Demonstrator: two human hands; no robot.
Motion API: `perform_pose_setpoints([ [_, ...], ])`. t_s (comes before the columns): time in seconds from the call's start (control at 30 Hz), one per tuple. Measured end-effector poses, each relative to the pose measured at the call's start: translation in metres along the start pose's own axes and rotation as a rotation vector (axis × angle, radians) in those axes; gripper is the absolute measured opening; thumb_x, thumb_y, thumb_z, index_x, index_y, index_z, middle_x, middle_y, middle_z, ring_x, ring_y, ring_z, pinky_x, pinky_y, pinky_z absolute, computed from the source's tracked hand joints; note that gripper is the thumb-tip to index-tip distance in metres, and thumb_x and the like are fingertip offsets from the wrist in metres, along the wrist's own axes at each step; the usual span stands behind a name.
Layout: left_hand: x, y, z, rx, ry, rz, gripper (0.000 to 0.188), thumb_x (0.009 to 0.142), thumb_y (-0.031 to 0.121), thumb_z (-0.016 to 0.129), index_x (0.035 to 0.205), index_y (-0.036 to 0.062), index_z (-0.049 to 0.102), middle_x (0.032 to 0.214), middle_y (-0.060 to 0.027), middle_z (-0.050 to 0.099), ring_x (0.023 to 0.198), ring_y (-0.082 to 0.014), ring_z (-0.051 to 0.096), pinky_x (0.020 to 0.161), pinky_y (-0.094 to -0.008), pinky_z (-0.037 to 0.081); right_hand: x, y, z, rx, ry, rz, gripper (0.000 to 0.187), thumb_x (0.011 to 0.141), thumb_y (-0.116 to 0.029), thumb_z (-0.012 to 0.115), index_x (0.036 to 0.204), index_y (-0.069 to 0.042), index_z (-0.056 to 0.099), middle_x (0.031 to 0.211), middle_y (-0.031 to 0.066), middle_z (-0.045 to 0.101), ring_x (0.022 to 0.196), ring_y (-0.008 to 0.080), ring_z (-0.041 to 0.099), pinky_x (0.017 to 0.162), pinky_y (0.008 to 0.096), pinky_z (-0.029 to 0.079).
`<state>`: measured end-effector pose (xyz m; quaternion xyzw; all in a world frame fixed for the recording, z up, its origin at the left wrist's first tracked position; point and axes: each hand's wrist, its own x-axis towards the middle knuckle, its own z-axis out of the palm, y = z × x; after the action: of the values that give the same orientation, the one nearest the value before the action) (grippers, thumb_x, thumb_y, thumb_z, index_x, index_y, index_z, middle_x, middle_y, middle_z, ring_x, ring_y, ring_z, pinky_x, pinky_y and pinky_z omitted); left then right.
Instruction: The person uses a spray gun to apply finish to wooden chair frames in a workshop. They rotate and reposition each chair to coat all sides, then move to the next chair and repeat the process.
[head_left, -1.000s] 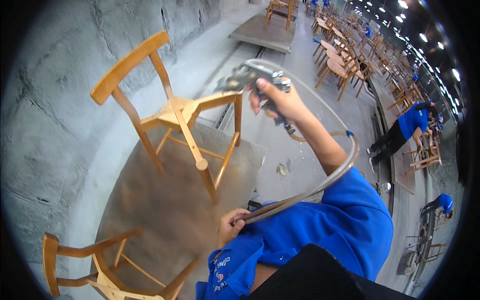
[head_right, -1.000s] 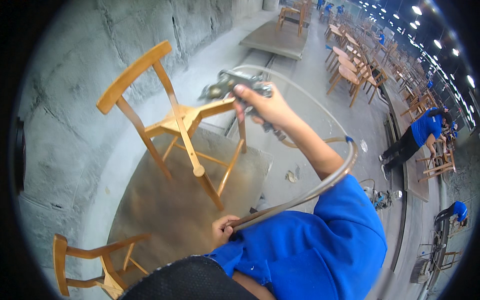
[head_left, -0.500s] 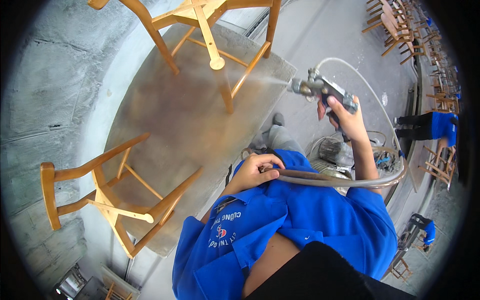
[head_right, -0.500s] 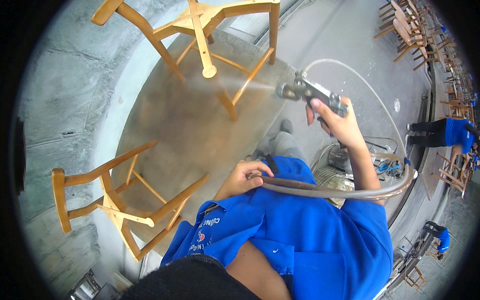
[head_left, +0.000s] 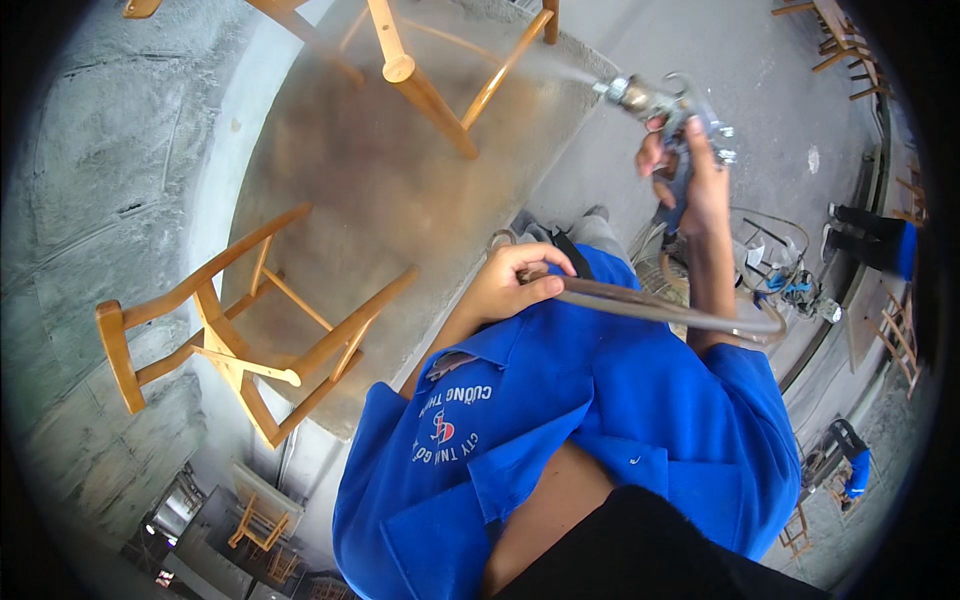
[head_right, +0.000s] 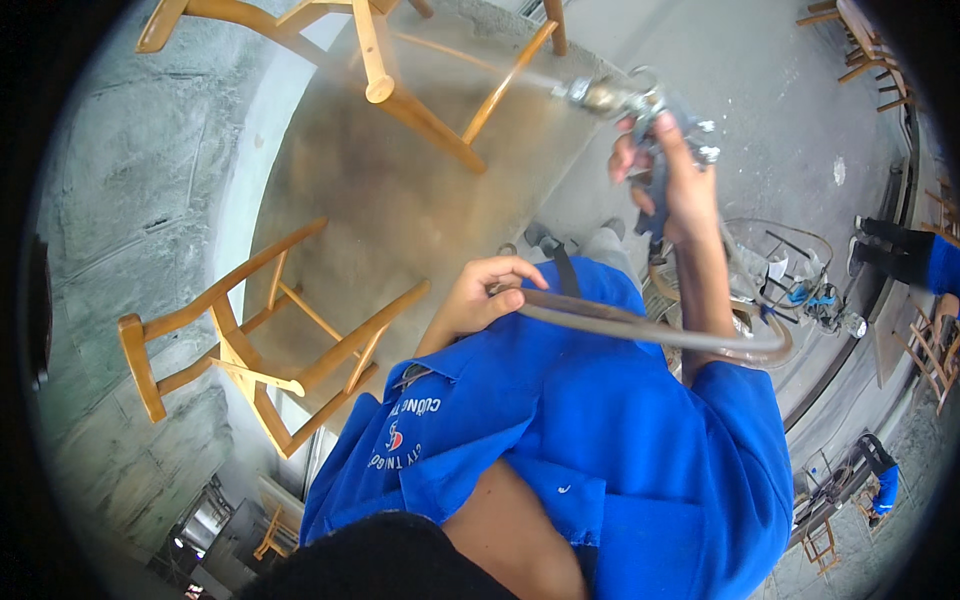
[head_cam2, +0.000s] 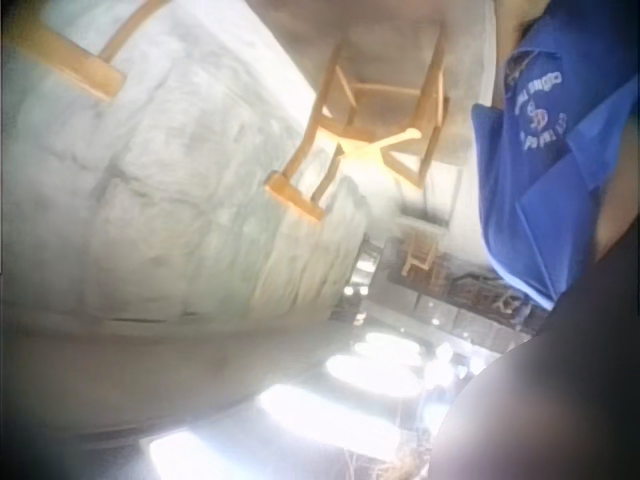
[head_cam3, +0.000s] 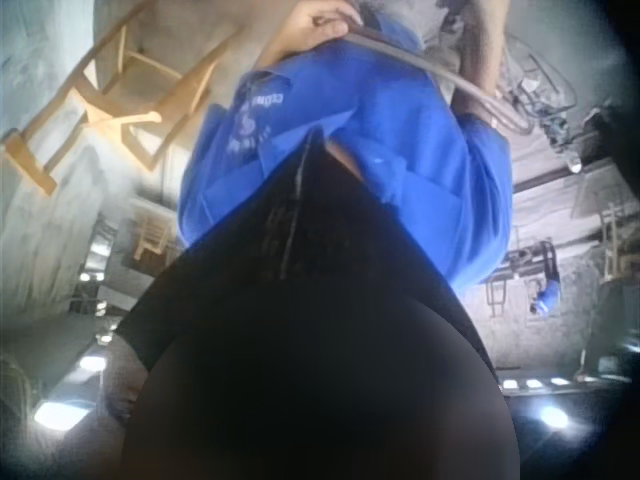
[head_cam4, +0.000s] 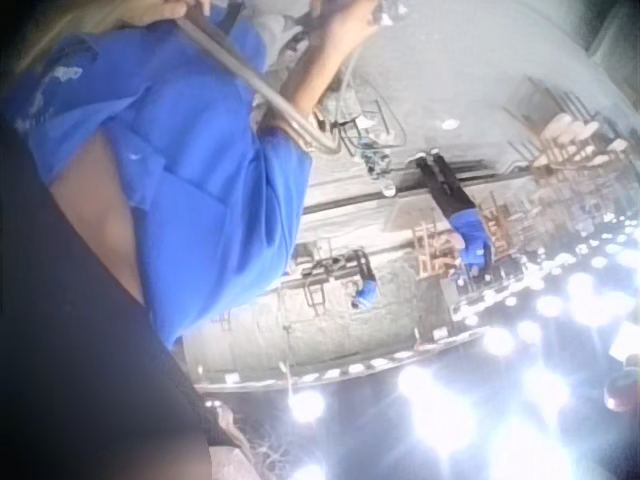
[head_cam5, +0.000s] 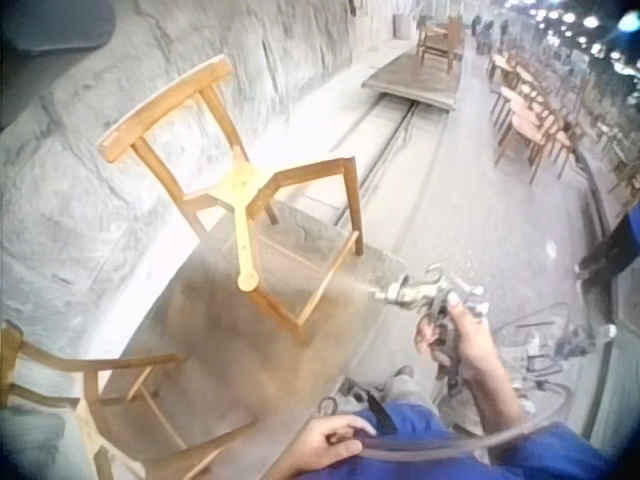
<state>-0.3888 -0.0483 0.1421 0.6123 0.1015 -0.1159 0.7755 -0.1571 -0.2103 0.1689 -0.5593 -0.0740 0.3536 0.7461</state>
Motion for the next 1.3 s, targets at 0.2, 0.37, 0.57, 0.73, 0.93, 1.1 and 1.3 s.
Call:
perform_pose_setpoints([
  [0.2,0.02,0.009,0.023,0.129,0.041,0.029,0.035,0.09,0.037,0.069,0.098,0.0026,0.07,0.071,-0.0003,0.063,0.064,-0.0072,0.054,0.061,-0.0241,0.041,0.008,0.103,-0.023,-0.105,0.157,0.4,0.041,0.097,-0.044,0.059,0.101,-0.004,0.063,0.069,0.003,0.062,0.06,0.0118,0.061,0.038,0.023,0.032],
  [0.37,0.033,0.014,0.007,0.107,0.01,-0.013,0.03,0.091,0.033,0.067,0.097,0.0037,0.07,0.07,-0.0024,0.064,0.066,-0.0084,0.057,0.061,-0.0249,0.043,0.004,0.123,-0.054,-0.435,0.25,0.467,0.039,0.093,-0.047,0.064,0.089,-0.008,0.067,0.062,-0.0005,0.06,0.05,0.008,0.054,0.038,0.0245,0.032],
  [0.57,0.076,0.019,0.015,-0.009,-0.084,-0.043,0.045,0.092,0.044,0.064,0.102,0.0008,0.068,0.077,-0.0001,0.062,0.068,-0.0055,0.051,0.063,-0.0237,0.04,0.022,0.103,-0.061,-0.46,-0.016,0.24,0.027,0.092,-0.028,0.071,0.084,-0.002,0.068,0.06,0.0001,0.058,0.056,0.0079,0.055,0.053,0.0265,0.045],
  [0.73,0.139,0.029,0.026,0.106,-0.04,0.04,0.032,0.093,0.035,0.065,0.099,0.0042,0.069,0.069,-0.0005,0.063,0.064,-0.0059,0.053,0.059,-0.0244,0.041,0.071,0.081,-0.091,-0.588,0.02,0.074,0.032,0.091,-0.029,0.073,0.1,0.001,0.071,0.067,0.0013,0.062,0.062,0.007,0.056,0.055,0.0271,0.046],
  [0.93,0.227,0.047,0.061,0.022,-0.061,0.021,0.037,0.09,0.038,0.068,0.101,0.0031,0.069,0.063,0.0024,0.054,0.058,-0.0043,0.043,0.055,-0.0245,0.032,0.119,0.024,-0.178,-0.647,0.211,-0.101,0.028,0.091,-0.023,0.073,0.105,0.001,0.07,0.071,-0.0001,0.063,0.064,0.0056,0.056,0.056,0.0248,0.045],
  [1.1,0.314,0.076,0.089,0.304,-0.173,-0.022,0.026,0.087,0.029,0.072,0.099,0.005,0.071,0.073,-0.0048,0.068,0.064,-0.01,0.061,0.061,-0.0257,0.044,0.127,-0.029,-0.257,-0.582,0.247,0.174,0.032,0.094,-0.032,0.067,0.083,-0.002,0.069,0.061,-0.0019,0.058,0.054,0.0062,0.05,0.051,0.0244,0.04],
  [1.3,0.431,0.156,0.116,0.552,-0.129,0.417,0.018,0.085,0.019,0.072,0.096,0.0045,0.073,0.083,-0.0096,0.072,0.076,-0.0195,0.069,0.07,-0.0295,0.052,0.12,-0.07,-0.322,-0.494,0.317,0.237,0.045,0.097,-0.044,0.06,0.073,-0.008,0.07,0.06,-0.0028,0.061,0.046,0.0045,0.042,0.045,0.0254,0.032],
])
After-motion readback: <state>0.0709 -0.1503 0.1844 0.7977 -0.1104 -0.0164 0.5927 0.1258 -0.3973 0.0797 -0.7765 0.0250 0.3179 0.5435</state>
